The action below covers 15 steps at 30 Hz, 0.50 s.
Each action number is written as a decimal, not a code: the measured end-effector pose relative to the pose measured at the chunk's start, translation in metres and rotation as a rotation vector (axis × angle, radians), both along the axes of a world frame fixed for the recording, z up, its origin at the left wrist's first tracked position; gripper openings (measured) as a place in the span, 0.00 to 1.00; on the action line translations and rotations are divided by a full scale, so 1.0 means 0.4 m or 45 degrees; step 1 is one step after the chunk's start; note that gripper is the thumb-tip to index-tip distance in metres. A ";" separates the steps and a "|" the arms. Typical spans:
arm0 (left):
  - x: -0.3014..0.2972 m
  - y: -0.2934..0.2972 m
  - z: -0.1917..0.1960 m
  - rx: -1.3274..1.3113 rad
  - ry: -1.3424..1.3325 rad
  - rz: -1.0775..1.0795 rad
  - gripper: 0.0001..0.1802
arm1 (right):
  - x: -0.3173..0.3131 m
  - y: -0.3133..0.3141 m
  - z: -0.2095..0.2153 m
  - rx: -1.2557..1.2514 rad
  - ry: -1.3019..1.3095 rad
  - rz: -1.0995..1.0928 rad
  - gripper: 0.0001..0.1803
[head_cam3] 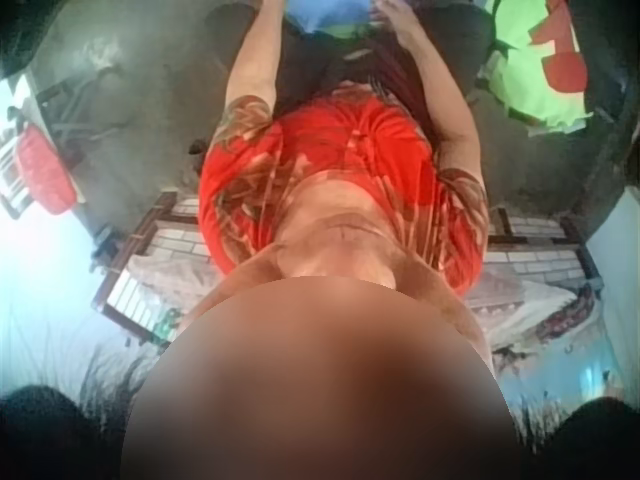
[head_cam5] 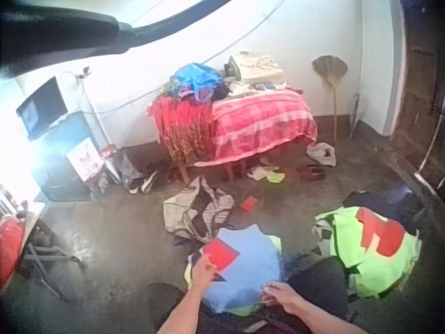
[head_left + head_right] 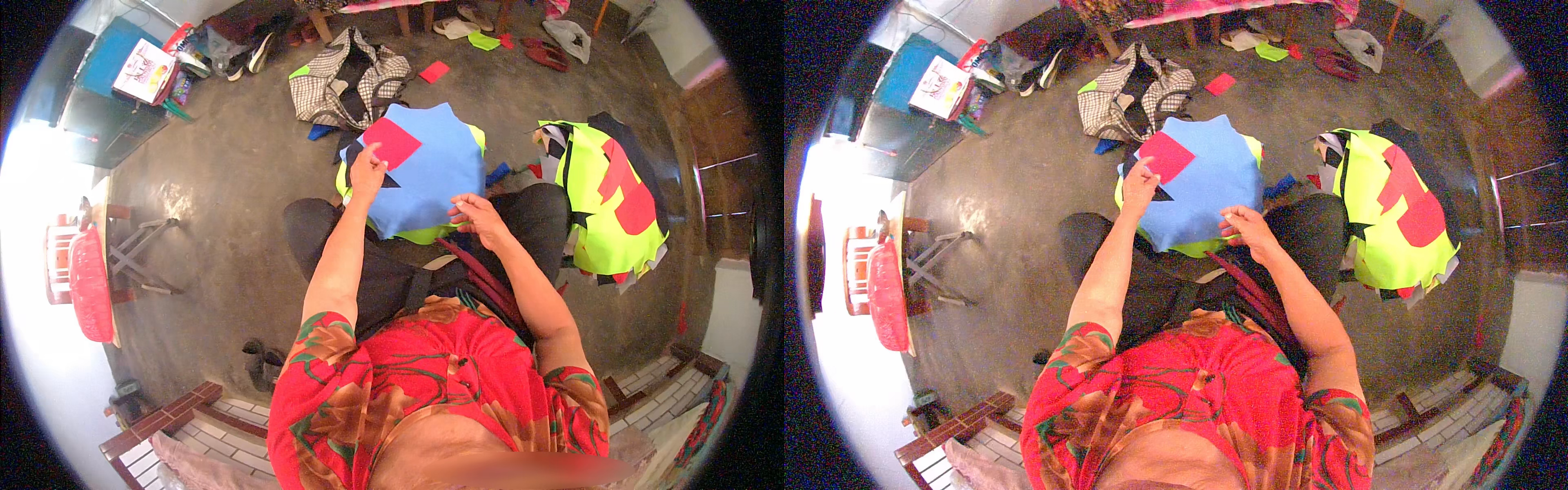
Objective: The person sits on the floor and arranges colorful fabric pieces on their lap, layering and adjusting them to form a patterned assembly. They handle red, blue, green, and black fabric pieces, placing them one by one and smoothing them into position.
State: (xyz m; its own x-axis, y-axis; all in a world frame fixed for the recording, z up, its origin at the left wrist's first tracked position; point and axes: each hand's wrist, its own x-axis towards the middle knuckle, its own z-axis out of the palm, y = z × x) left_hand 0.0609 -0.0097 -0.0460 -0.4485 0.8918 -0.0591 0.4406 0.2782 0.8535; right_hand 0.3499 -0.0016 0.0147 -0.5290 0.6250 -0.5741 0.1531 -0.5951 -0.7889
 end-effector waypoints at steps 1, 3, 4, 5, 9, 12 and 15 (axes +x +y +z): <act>0.007 0.001 0.002 -0.002 0.349 -0.048 0.23 | -0.001 0.000 0.001 0.007 0.000 0.006 0.13; 0.032 0.002 0.004 -0.021 0.377 0.009 0.22 | 0.001 0.000 0.000 0.015 0.000 0.026 0.12; 0.040 0.001 0.006 -0.030 0.391 0.039 0.22 | 0.002 0.000 -0.001 0.017 0.001 0.039 0.12; 0.036 0.002 0.001 -0.015 0.347 0.039 0.22 | 0.002 0.000 -0.002 0.018 0.001 0.051 0.12; 0.006 0.013 -0.045 0.006 0.054 0.166 0.24 | -0.004 -0.001 -0.002 0.009 -0.026 0.087 0.12; 0.000 0.017 -0.061 0.050 -0.117 0.243 0.24 | -0.006 -0.001 0.002 0.016 -0.034 0.107 0.12; 0.007 0.027 -0.051 0.030 -0.061 0.225 0.23 | -0.007 0.000 0.008 0.026 -0.047 0.110 0.12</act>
